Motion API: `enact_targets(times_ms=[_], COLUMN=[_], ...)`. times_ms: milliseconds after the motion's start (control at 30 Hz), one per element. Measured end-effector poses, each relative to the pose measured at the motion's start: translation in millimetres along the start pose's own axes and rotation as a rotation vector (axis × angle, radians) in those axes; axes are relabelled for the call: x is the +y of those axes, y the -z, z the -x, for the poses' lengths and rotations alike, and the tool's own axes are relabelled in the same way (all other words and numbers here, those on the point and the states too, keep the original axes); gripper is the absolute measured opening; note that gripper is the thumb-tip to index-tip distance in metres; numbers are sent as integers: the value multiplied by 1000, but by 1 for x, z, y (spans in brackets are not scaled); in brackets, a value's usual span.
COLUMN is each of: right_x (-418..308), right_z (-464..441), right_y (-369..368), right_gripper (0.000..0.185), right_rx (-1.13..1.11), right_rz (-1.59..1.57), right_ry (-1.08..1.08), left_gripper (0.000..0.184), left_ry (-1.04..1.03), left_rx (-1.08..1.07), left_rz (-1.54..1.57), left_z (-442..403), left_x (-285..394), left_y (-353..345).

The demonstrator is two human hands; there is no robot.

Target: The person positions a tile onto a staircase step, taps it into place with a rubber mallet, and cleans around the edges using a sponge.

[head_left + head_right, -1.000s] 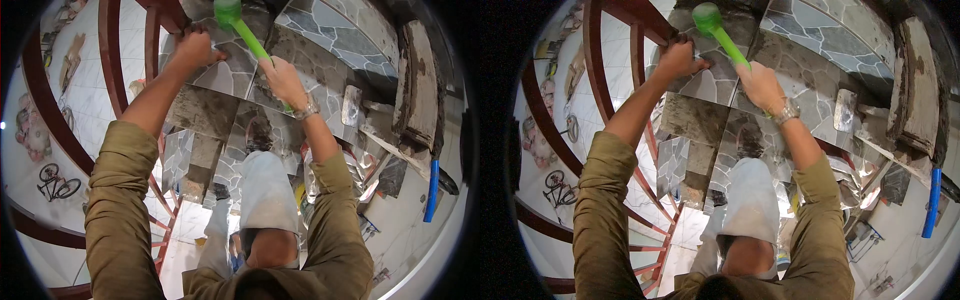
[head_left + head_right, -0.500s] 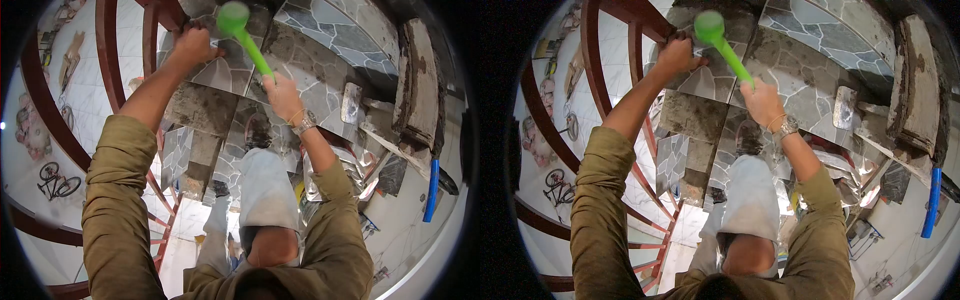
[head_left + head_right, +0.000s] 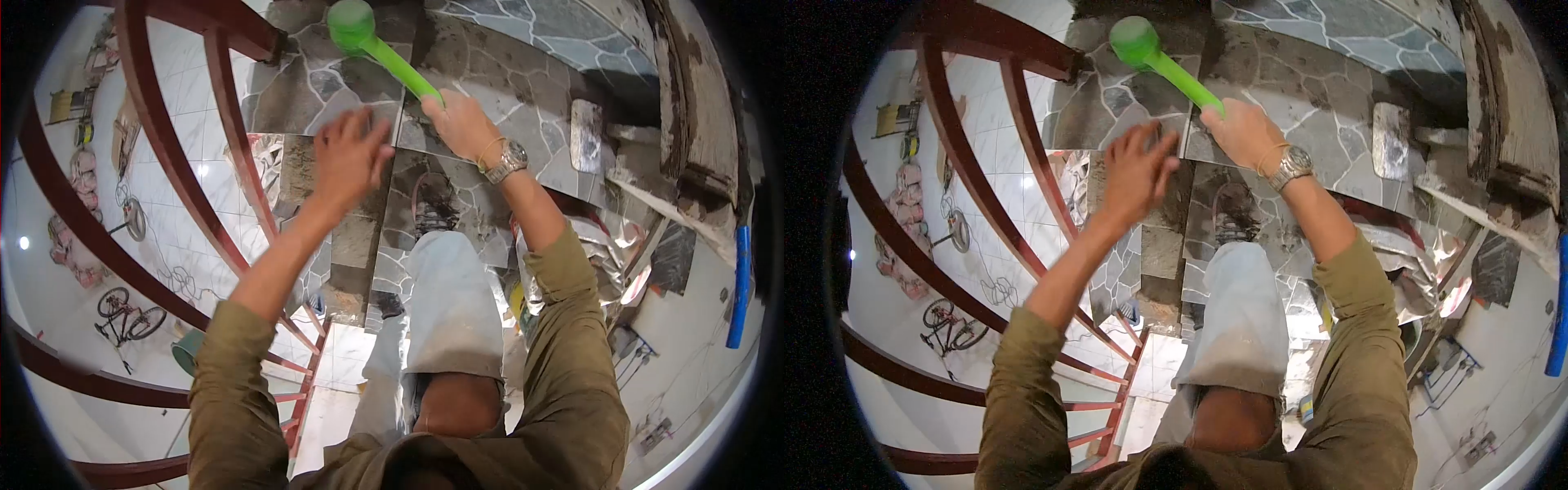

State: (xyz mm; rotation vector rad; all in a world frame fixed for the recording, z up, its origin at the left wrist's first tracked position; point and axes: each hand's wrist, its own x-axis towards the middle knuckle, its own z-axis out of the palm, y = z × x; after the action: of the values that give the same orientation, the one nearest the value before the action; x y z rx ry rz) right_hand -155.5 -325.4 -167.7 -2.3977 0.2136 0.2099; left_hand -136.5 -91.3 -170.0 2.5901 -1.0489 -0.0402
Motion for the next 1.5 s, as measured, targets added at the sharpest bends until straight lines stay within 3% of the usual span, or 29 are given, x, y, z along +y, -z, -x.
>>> enact_targets(times_ms=[200, 300, 400, 433, 500, 533, 633, 733, 767, 867, 900, 1000, 1100, 1200, 1300, 1400, 1500], right_x=[13, 10, -4, -7, -12, -13, -12, -10, -10, -30, -37, -52, -56, -22, -52, -36, -30], right_z=[-11, -9, -4, -3, 0, 5, 13, 14, 12, 14, 16, 21, 27, 12, 21, 20, 17], right_y=[-8, -4, 7, 7, 8, 8, 4, -5, -5, 13, 16, 18, 11, -7, 11, -2, 5], right_gripper=[49, 46, 40, 40, 38, 39, 41, 43, 43, 44, 45, 47, 48, 49, 49, 47, 45], right_rx=[-32, -47, -71, -111, -197, -180, -121, -59, -46, -67, -50, 60, 86, 41, 41, 69, 41], right_rz=[20, 146, 115, -15, -263, -207, -132, -148, -109, -53, -73, -156, -210, -113, -192, -157, -79], right_ry=[-7, 196, 233, 111, -142, -56, 47, -84, -70, -9, -10, -51, -107, -32, -166, -89, 53], left_gripper=[43, 42, 43, 46, 55, 60, 77, 87, 95, 97, 100, 104, 109, 113, 79, 116, 117], left_ry=[-66, -96, 23, 56, 119, 145, -11, 70, -58, -173, 17, -159, 25, -18, 139, -222, 115], left_rx=[-43, -226, -25, 0, -313, -474, -282, -548, -522, -277, -443, -251, -544, -371, -587, -94, -653], left_rz=[-63, 109, -80, -203, -371, -449, -303, -241, -244, -238, -309, -218, -155, -276, -211, -240, -316], left_z=[11, -15, -70, -87, -115, -124, -128, -142, -146, -138, -142, -140, -149, -148, -143, -143, -162], left_x=[20, -8, -48, -59, -74, -81, -117, -125, -138, -151, -139, -167, -149, -163, -111, -182, -157], left_y=[1, 13, 30, 36, 53, 54, 43, 52, 43, 32, 35, 16, 33, 14, 68, -3, 21])
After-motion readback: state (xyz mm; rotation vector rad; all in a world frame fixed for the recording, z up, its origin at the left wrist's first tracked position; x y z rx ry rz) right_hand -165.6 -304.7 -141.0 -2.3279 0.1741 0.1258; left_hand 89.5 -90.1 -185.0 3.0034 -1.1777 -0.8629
